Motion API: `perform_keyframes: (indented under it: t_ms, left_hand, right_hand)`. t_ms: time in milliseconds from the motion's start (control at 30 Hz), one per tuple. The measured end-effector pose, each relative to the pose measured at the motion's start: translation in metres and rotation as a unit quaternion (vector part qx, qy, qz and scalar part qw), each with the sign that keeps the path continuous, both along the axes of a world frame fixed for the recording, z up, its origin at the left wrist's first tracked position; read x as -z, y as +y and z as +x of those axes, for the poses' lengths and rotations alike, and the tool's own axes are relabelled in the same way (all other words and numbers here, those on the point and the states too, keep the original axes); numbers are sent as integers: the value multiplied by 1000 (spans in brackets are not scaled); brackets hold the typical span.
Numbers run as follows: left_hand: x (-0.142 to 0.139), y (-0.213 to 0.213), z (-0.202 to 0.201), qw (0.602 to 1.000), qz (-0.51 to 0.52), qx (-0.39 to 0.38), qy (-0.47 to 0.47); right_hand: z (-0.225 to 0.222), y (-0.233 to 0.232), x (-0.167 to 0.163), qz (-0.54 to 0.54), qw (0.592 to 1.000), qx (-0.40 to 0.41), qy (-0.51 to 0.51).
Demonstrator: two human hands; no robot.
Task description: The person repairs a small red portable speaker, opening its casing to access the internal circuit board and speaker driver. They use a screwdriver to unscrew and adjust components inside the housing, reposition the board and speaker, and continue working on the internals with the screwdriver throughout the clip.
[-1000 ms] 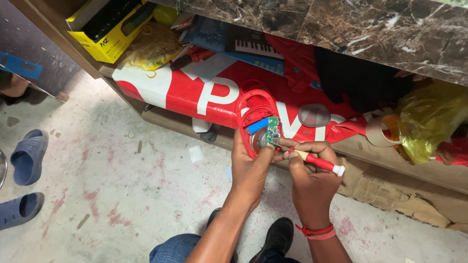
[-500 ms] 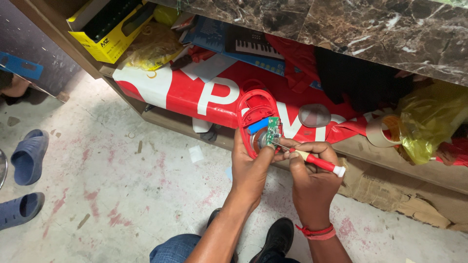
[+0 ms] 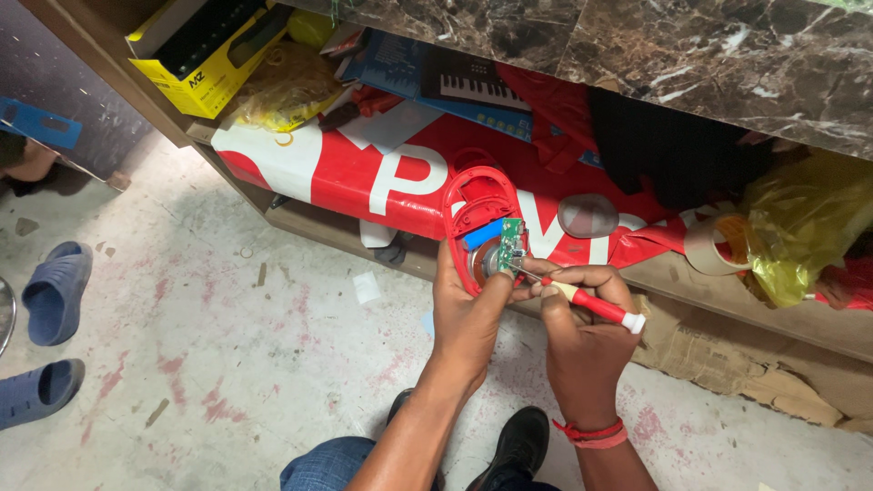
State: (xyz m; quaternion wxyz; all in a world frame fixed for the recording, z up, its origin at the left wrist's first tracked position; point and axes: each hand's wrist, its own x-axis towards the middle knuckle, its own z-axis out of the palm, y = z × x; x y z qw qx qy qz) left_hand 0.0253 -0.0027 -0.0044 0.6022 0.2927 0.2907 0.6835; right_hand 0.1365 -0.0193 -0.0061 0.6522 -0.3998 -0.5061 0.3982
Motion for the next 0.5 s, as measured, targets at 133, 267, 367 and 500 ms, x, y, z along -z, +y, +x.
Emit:
perform_keyframes:
  t_ms: [133,267,367,500]
  left_hand:
    - [0,0,0,1000,-8,1,7]
    - [0,-1,0,1000,-7,-2,7]
    - [1,0,1,1000,-8,-6,8]
    - [1,-1,0,1000,-5,-2,2]
  right_hand:
    - [0,0,1,3,1000,5,-5]
    - [0,1,0,5,1000,1,-5]
    - [1,0,0,-11,1000,-14,13]
    - [0,1,0,-9,1000,-6,13]
